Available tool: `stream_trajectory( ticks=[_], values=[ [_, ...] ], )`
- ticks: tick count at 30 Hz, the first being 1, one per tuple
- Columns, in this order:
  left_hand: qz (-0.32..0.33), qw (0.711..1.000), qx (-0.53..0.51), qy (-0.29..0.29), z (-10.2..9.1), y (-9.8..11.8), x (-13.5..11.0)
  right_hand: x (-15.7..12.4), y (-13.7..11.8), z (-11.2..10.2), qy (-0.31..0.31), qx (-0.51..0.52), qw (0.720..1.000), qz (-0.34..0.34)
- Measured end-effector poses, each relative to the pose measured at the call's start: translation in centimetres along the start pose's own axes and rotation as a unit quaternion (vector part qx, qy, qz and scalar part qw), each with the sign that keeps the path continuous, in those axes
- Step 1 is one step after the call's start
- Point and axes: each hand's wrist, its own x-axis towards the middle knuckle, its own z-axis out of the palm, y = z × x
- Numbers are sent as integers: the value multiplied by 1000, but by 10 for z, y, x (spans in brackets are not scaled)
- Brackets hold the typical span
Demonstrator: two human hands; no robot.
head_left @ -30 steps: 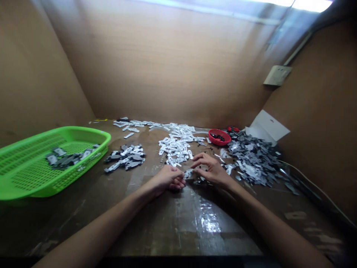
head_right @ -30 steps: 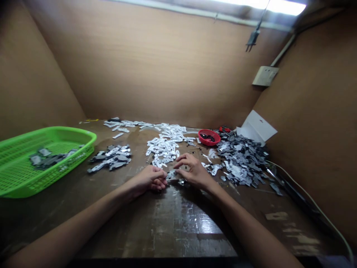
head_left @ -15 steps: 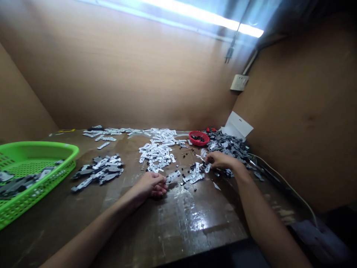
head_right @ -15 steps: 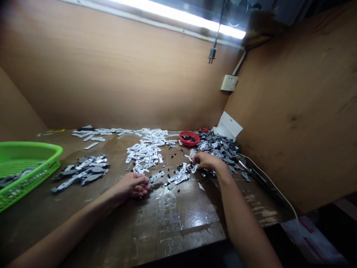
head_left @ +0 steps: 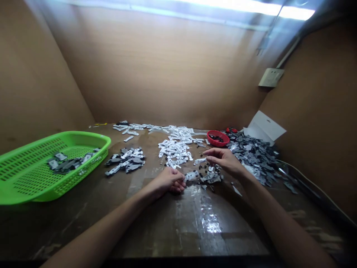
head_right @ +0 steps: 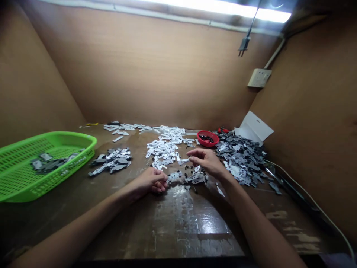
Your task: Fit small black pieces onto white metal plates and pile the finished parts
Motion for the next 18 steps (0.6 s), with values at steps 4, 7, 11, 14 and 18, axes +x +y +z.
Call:
stream_trajectory(
  ticks=[4,7,11,14,18],
  values=[
    [-6,1000,8,6,0,0,0,0,3,30,-9,41,999,9],
    [-8,1000,14,5,1,0,1,-1,8,36,-22,41,999,26],
    [-13,1000,19,-2,1,1,0,-2,10,38,-29,45,998,45],
    [-16,1000,23,0,1,1,0,-2,11,41,-34,49,997,54],
    [-15,1000,25,-1,2,2,-1,-1,13,43,-39,45,996,59]
  ],
)
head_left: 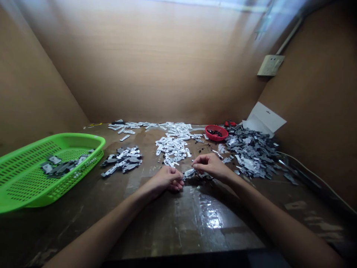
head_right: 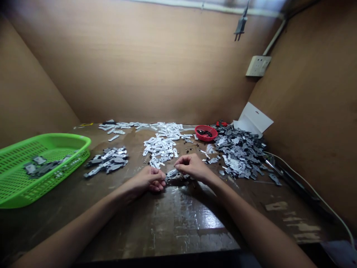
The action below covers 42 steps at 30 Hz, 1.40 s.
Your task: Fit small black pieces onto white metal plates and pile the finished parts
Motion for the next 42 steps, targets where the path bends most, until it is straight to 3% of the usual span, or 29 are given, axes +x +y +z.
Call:
stream_trajectory(
  ticks=[12,21,28,31,38,42],
  values=[
    [1,1000,-13,1,-1,0,0,0,6,5,-8,46,999,27],
    [22,999,-48,9,-2,-2,2,1,14,4,54,19,998,41],
    [69,996,-43,21,0,0,0,-3,9,-2,-79,124,977,154],
    [84,996,-33,23,1,0,-1,-2,10,-1,-83,147,976,138],
    [106,993,-13,42,0,0,2,1,10,11,4,85,995,48],
    [107,991,-20,82,2,2,2,0,6,16,26,49,998,29]
  ],
)
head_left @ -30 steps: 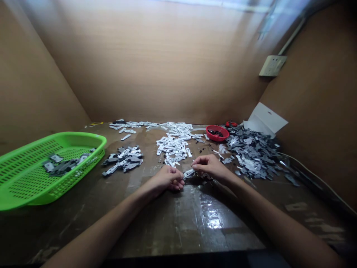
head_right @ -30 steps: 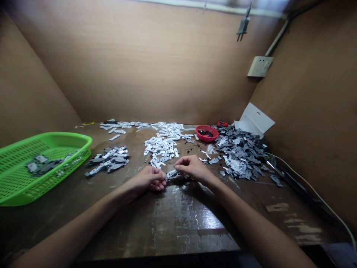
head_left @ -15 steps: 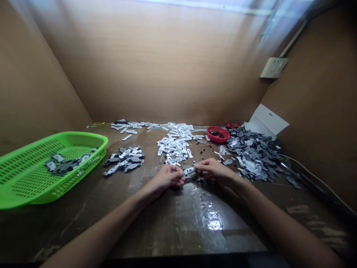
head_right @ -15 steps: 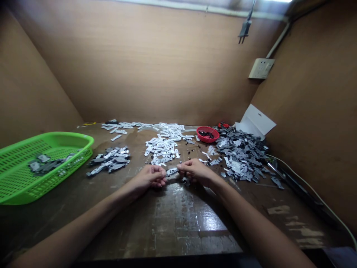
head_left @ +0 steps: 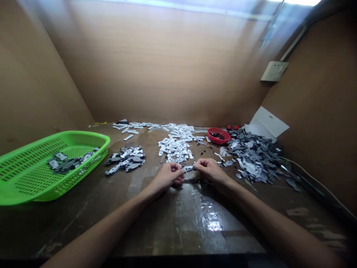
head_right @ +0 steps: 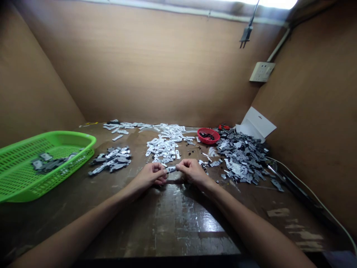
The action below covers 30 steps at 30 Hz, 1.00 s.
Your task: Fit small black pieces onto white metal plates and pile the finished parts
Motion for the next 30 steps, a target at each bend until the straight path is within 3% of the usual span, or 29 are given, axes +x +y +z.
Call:
stream_trajectory(
  ticks=[6,8,11,13,16,18,20,25,30],
  values=[
    [-8,995,-89,-45,1,0,0,4,8,-1,-2,-45,999,-21],
    [-19,989,-146,-23,-1,2,2,11,11,-12,39,-77,996,-40],
    [-1,948,-301,103,-14,9,7,23,14,-51,194,-201,957,-78],
    [38,898,-395,190,-30,15,13,25,15,-87,325,-341,879,-78],
    [49,821,-477,310,-52,24,21,18,19,-138,391,-401,828,-45],
    [52,802,-490,337,-59,27,22,12,24,-158,388,-422,819,-26],
    [62,811,-483,323,-58,28,19,10,30,-167,367,-443,818,-18],
    [90,871,-414,250,-39,20,14,14,42,-164,328,-467,821,-26],
    [88,943,-284,149,-24,16,10,17,28,-153,331,-453,825,-67]
  ],
)
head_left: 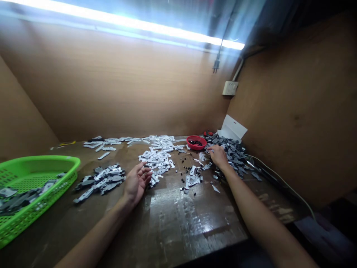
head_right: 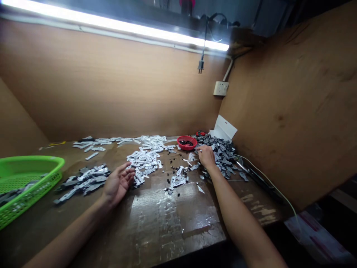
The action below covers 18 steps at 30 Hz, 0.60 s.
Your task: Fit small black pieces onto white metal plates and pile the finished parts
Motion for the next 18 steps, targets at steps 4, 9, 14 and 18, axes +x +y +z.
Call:
stream_trajectory(
  ticks=[4,9,14,18],
  values=[
    [10,974,201,-101,10,-8,-13,-12,-47,1,-49,144,986,-65],
    [14,935,280,-217,16,-25,-26,-54,-114,14,-314,391,860,-93],
    [13,925,299,-235,12,-32,-25,-68,-130,22,-352,437,824,-85],
    [-56,939,289,-178,11,-28,-20,-50,-107,22,-231,343,905,-98]
  ],
)
